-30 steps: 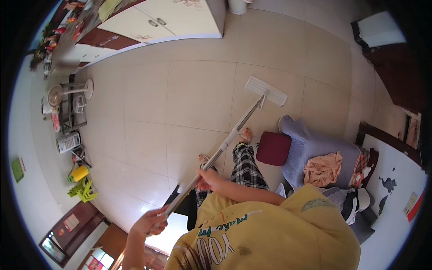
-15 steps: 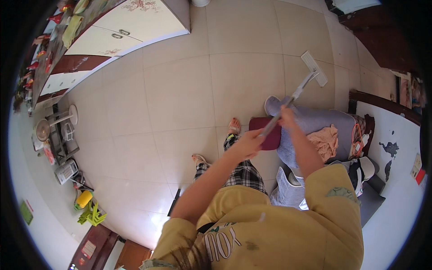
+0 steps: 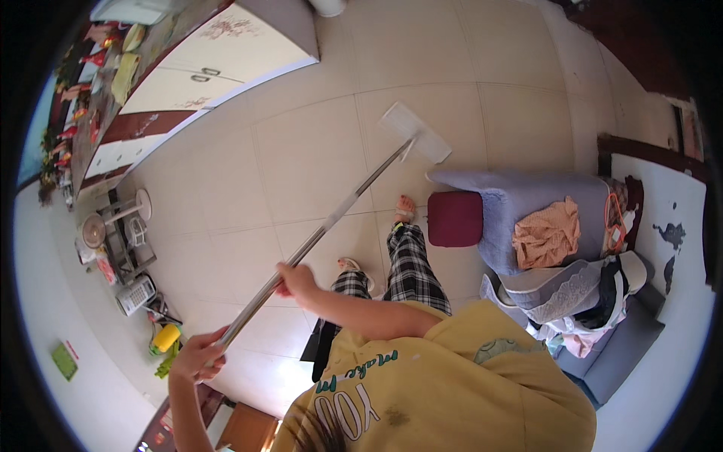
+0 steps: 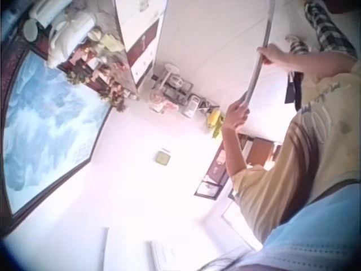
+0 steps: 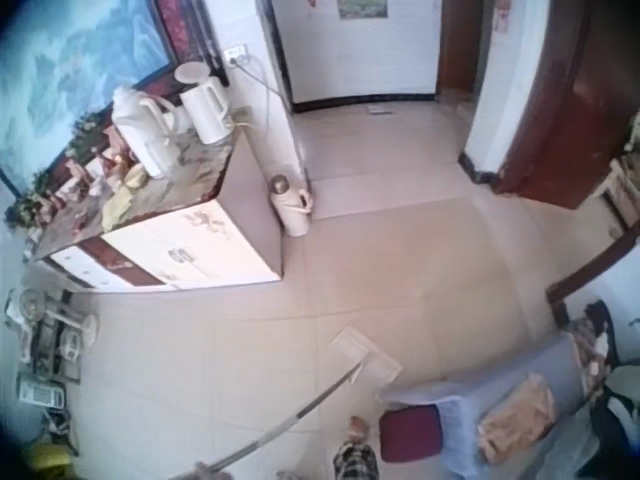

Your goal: The person dips a flat mop into a bucket of water and wrings it out. They then proceed to mop the tiled floor of a living room, moving around furniture and cleaning the area systematically.

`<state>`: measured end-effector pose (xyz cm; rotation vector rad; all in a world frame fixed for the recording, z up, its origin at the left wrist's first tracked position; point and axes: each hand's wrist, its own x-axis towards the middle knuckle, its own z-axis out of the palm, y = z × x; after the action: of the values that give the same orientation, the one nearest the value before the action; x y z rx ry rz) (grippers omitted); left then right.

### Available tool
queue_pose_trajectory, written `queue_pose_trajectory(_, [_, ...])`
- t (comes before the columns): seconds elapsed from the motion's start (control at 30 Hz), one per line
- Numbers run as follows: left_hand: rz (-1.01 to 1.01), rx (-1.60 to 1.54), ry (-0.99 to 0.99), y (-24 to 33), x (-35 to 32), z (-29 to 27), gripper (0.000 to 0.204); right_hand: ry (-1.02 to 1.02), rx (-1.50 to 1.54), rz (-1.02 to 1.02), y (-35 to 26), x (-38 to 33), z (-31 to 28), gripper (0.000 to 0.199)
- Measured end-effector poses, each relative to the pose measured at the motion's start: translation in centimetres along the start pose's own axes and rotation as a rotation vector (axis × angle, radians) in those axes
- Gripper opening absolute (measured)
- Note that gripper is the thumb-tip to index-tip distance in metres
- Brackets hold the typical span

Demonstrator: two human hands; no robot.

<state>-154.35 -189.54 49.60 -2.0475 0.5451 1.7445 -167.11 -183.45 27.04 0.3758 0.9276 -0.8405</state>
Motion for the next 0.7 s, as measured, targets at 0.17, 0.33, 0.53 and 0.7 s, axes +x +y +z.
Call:
queue_pose_trajectory(0.17, [0.194,0.176,-0.363,8.8,11.2,10.9,0.043,0.355,-0.078,-0.388,-9.3,5.1,-15.6,0.032])
queue_pose_trajectory(0.33, [0.412,0.331,-0.781,18.2,19.1,30.4,0.041,0.775,0.092,-0.499,-24.1,0.6,-34.9,0.028])
queue_pose_trajectory(0.53, [0.326,0.236,-0.779,16.5,21.0,42.0,0.033,1.142,-0.431,-0.547,-27.4,-5.1,-43.7,0.046])
queue_pose_trajectory(0.7, [0.474,0.412,-0.598,12.6,22.3,29.3,0.039,0.946,-0.396,-0.494,-18.1,2.7,-36.6,0.031])
